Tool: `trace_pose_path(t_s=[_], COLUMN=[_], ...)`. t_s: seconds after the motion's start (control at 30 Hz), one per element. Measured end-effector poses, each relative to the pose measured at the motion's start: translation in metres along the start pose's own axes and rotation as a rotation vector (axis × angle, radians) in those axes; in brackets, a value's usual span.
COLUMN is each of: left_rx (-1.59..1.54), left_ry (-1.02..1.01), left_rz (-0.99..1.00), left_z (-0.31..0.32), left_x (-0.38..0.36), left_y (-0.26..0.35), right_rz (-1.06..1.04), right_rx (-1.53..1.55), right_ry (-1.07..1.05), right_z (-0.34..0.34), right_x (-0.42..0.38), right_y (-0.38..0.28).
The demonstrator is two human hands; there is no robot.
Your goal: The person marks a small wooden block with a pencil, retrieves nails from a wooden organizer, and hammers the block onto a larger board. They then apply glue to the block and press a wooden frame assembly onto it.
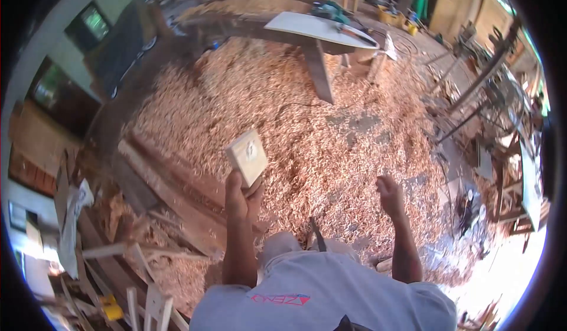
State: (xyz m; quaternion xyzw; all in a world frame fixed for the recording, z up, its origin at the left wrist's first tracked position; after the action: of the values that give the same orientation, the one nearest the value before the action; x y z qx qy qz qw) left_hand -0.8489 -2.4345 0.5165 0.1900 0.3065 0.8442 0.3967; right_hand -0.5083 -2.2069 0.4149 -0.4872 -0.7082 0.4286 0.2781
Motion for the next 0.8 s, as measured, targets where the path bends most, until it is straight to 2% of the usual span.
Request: trace_pose_path(t_s=[0.07, 0.13, 0.17, 0.2, 0.27, 0.4, 0.43, 0.47, 0.53, 0.6, 0.7, 0.73, 0.8], left_rx=[0.330, 0.801, 0.854, 0.861, 1.142, 1.226, 1.315, 1.280, 1.509, 1.490, 1.493, 1.496, 1.605], left_ry=[-0.047, 0.046, 0.029, 0.011, 0.072, 0.067, 0.032, 0.041, 0.091, 0.085, 0.072, 0.082, 0.118], left_rz=[-0.038, 0.133, 0.243, 0.232, 0.250, 0.139, 0.218, 0.238, 0.277, 0.212, 0.062, 0.051, 0.121], left_z=[0.033, 0.069, 0.078, 0.082, 0.087, 0.100, 0.100, 0.106, 0.106, 0.110, 0.112, 0.108, 0.104], left_x=[0.059, 0.109, 0.138, 0.164, 0.220, 0.330, 0.361, 0.400, 0.444, 0.502, 0.570, 0.593, 0.636], left_y=[-0.012, -0.017, -0.025, -0.037, -0.057, -0.105, -0.115, -0.125, -0.148, -0.170, -0.208, -0.220, -0.241], right_rz=[0.095, 0.123, 0.162, 0.200, 0.136, 0.022, -0.026, 0.032, 0.141, 0.123, 0.090, 0.095, 0.021], right_rx=[0.065, 0.134, 0.113, 0.090, 0.101, -0.074, -0.188, -0.218, -0.237, -0.198, -0.083, -0.085, -0.062], right_ry=[0.145, 0.184, 0.123, 0.060, -0.058, -0.200, -0.256, -0.282, -0.342, -0.333, -0.220, -0.233, -0.071], right_z=[-0.028, -0.022, -0.014, -0.004, 0.019, 0.038, 0.041, 0.040, 0.036, 0.033, 0.031, 0.037, 0.044], right_x=[0.019, 0.040, 0.053, 0.067, 0.105, 0.198, 0.222, 0.245, 0.284, 0.329, 0.391, 0.416, 0.476], right_y=[-0.005, 0.010, 0.010, 0.010, 0.019, 0.048, 0.054, 0.051, 0.039, 0.007, -0.006, -0.010, -0.028])
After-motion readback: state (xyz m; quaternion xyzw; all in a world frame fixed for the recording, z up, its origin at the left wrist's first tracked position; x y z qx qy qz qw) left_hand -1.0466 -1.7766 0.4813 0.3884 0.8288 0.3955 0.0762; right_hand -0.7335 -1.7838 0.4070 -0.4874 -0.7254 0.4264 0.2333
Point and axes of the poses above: each hand's wrist, its own x-axis towards the middle knuckle, its own z-axis out of the palm, y = z × x, the point moved 6 cm from there along x, towards the middle knuckle, and after that the axes turned 5 degrees about x, right-handed, at the moved point
